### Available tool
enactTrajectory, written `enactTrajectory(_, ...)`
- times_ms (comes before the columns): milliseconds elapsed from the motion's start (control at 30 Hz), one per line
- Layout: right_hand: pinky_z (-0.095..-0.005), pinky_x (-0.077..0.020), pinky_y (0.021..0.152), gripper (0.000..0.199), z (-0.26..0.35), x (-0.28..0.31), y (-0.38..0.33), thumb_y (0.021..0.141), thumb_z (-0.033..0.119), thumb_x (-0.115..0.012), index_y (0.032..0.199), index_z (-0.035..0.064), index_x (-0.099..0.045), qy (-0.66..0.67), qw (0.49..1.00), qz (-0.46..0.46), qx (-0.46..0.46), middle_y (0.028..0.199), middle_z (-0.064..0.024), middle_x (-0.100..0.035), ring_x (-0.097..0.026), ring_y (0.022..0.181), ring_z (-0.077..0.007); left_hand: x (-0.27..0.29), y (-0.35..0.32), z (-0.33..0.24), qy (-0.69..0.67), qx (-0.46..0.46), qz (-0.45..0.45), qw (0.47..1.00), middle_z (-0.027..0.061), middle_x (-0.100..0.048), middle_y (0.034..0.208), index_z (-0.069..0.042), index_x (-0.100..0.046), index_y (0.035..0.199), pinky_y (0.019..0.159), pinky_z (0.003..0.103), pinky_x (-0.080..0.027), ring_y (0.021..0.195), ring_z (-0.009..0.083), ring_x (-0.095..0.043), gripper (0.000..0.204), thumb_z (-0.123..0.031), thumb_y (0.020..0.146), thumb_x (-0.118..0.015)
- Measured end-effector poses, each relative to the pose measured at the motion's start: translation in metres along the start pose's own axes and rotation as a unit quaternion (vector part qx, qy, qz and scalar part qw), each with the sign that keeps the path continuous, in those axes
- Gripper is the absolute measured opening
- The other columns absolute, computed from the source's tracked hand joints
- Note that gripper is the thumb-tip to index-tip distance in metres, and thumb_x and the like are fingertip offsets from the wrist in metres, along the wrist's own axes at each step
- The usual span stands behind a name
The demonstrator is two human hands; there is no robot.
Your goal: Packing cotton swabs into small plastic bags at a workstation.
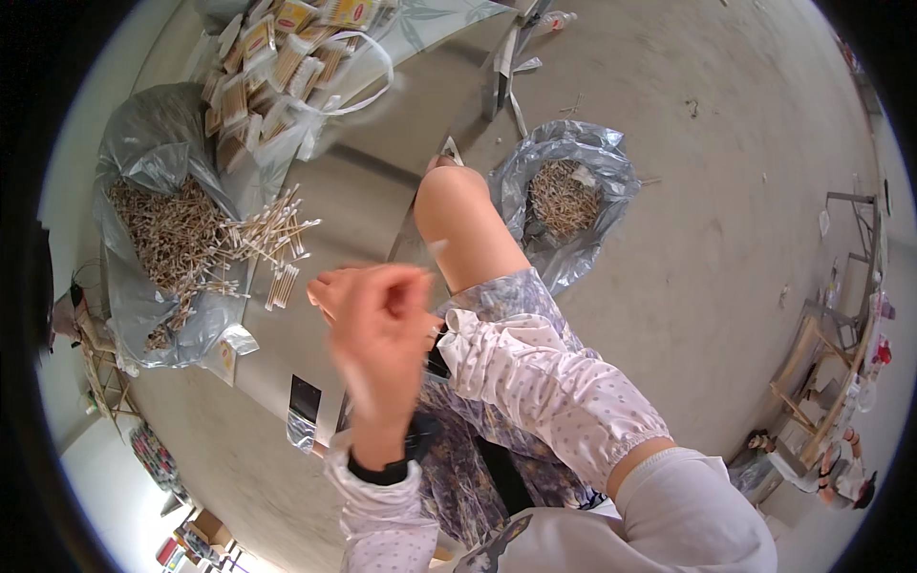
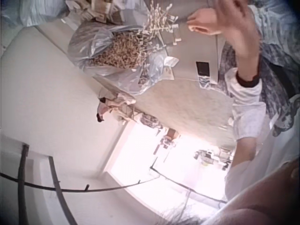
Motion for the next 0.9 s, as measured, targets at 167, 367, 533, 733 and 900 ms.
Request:
enactTrajectory(167,-0.0441,-0.0497,0.074,0.008,0.005,-0.024,0.007,0.081,0.006,-0.062,0.089,0.0059,-0.06,-0.081,0.997,0.012,0.009,0.084,-0.0084,-0.064,-0.064,0.08,-0.0302,-0.034,0.018,-0.023,0.002,-0.027,0.055,0.998,0.0097,-0.064,0.109,-0.002,-0.063,0.108,0.073,0.033,-0.052,0.084,0.0216,-0.065,0.024,-0.005,0.085,-0.071)
enactTrajectory(367,-0.0464,-0.051,0.073,0.007,-0.019,-0.03,-0.004,0.082,0.009,-0.061,0.088,0.0063,-0.062,0.204,0.979,-0.002,-0.008,0.085,-0.0108,-0.066,-0.065,0.08,-0.0332,0.044,-0.017,0.061,0.089,0.083,-0.152,0.981,0.0107,-0.061,0.126,-0.004,-0.06,0.122,0.092,0.037,-0.045,0.105,0.0216,-0.062,0.032,-0.011,0.091,-0.066)
enactTrajectory(533,-0.0437,-0.0508,0.07,0.009,0.006,0.004,0.012,0.082,0.008,-0.061,0.091,0.0064,-0.063,-0.04,0.999,-0.003,-0.001,0.085,-0.012,-0.065,-0.065,0.08,-0.0347,0.112,-0.052,0.137,0.234,0.184,-0.203,0.933,0.014,-0.058,0.131,-0.003,-0.055,0.129,0.101,0.041,-0.042,0.12,0.0272,-0.056,0.04,-0.013,0.092,-0.064)
enactTrajectory(733,-0.0441,-0.0505,0.069,0.01,0.003,0.006,0.012,0.083,0.004,-0.06,0.093,0.0062,-0.062,-0.028,1.0,0.004,-0.004,0.089,-0.011,-0.065,-0.063,0.081,-0.0348,0.116,-0.039,0.175,0.279,0.161,-0.15,0.935,0.0193,-0.054,0.135,-0.001,-0.047,0.135,0.104,0.044,-0.041,0.126,0.0377,-0.049,0.053,-0.018,0.088,-0.067)
enactTrajectory(900,-0.0432,-0.0503,0.068,0.012,0.005,0.003,0.015,0.084,0.003,-0.059,0.094,0.0068,-0.063,-0.042,0.999,0.003,-0.002,0.089,-0.0101,-0.064,-0.063,0.081,-0.0333,0.111,-0.025,0.186,0.31,0.097,-0.157,0.933,0.0107,-0.066,0.124,-0.004,-0.068,0.118,0.096,0.036,-0.048,0.112,0.0293,-0.062,0.03,-0.016,0.09,-0.066)
Point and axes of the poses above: each hand's wrist, its own y-axis towards the middle knuckle, its own x-axis out of the back of the hand, z = x × y, the point moved 3 cm from there along y, towards the middle knuckle
